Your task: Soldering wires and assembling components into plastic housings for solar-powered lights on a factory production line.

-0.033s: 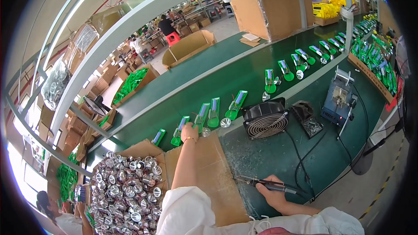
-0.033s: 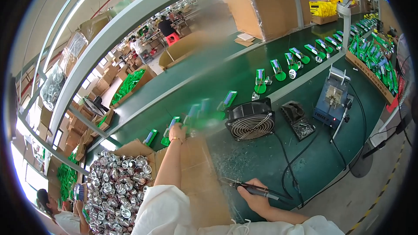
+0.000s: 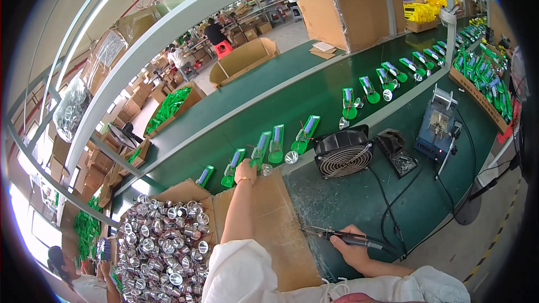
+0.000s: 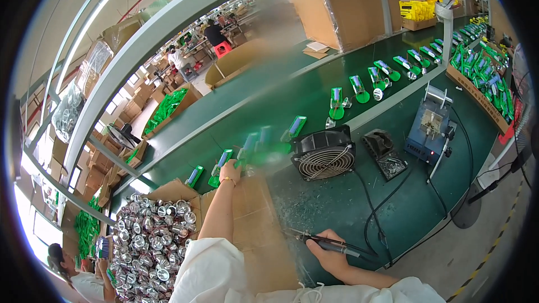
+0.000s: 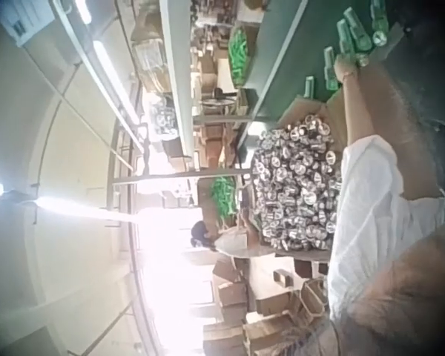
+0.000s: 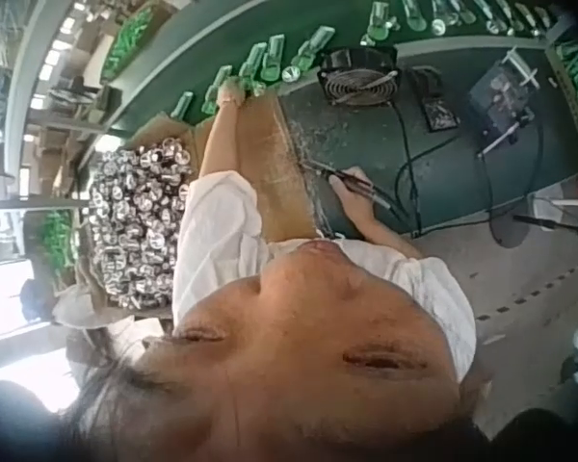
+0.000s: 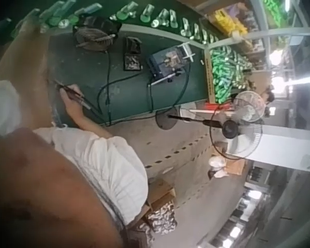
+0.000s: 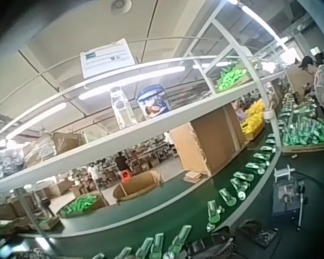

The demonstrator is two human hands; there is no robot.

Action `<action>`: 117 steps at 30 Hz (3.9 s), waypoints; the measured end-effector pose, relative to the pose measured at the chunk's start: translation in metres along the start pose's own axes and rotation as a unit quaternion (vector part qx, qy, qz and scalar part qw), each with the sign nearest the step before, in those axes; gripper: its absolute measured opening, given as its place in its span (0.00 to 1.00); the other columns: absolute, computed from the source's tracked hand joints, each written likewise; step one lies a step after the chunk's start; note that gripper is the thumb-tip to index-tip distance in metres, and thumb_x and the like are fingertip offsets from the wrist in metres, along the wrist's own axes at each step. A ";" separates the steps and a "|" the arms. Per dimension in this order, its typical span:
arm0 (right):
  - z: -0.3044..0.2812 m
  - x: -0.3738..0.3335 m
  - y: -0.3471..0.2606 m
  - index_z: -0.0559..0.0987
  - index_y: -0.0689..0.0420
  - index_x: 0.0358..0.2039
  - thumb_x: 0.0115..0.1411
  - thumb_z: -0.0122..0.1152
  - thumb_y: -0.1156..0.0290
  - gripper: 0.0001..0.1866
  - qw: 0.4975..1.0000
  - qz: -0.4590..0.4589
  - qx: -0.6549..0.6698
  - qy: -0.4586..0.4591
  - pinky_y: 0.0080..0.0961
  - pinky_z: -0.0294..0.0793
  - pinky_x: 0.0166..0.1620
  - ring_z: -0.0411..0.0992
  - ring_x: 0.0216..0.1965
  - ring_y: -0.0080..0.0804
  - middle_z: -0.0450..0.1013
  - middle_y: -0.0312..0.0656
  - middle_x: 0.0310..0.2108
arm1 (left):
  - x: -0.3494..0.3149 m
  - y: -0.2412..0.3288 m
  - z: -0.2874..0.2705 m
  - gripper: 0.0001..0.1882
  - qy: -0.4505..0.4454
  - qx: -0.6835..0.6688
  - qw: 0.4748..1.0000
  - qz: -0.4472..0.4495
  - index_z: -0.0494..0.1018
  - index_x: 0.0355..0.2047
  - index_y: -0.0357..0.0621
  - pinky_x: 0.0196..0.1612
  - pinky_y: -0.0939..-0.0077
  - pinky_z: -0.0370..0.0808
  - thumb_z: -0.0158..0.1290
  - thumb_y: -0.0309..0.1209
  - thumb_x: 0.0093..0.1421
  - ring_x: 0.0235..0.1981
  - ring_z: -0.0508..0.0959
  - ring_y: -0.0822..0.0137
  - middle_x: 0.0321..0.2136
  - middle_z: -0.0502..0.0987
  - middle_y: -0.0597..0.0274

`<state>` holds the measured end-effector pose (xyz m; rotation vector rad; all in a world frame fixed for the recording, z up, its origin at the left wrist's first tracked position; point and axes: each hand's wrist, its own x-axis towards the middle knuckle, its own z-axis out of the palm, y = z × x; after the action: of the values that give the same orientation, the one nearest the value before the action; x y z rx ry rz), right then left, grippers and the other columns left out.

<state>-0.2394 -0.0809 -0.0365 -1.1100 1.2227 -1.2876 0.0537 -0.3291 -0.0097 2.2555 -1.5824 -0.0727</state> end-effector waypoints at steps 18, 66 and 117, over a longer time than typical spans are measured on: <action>0.008 -0.005 0.002 0.71 0.59 0.23 0.49 0.63 0.73 0.09 0.997 -0.070 0.015 0.015 0.16 0.63 0.24 0.63 0.20 0.15 0.68 0.33 0.18 | -0.256 -0.087 -0.108 0.31 0.055 0.150 0.976 -0.146 0.68 0.44 0.45 0.27 0.55 0.72 0.50 0.56 0.49 0.24 0.77 0.46 0.20 0.75 0.42; 0.049 -0.034 -0.014 0.69 0.61 0.25 0.50 0.62 0.73 0.09 0.981 -0.138 -0.055 -0.128 0.15 0.61 0.25 0.61 0.21 0.16 0.67 0.34 0.20 | -0.301 -0.050 -0.075 0.09 -0.048 -0.323 0.944 -0.037 0.73 0.22 0.35 0.25 0.74 0.68 0.56 0.29 0.50 0.21 0.73 0.65 0.22 0.72 0.55; 0.023 -0.038 -0.015 0.68 0.61 0.26 0.52 0.60 0.73 0.09 0.989 -0.119 -0.059 -0.067 0.15 0.63 0.26 0.65 0.21 0.18 0.68 0.37 0.19 | -0.321 -0.028 -0.069 0.05 0.107 0.036 0.957 0.266 0.73 0.24 0.42 0.45 0.58 0.63 0.51 0.27 0.45 0.44 0.68 0.59 0.36 0.70 0.59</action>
<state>-0.2148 -0.0449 -0.0191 -1.4392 1.1027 -1.3059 -0.0198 -0.0074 -0.0110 1.7381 -2.0261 0.3670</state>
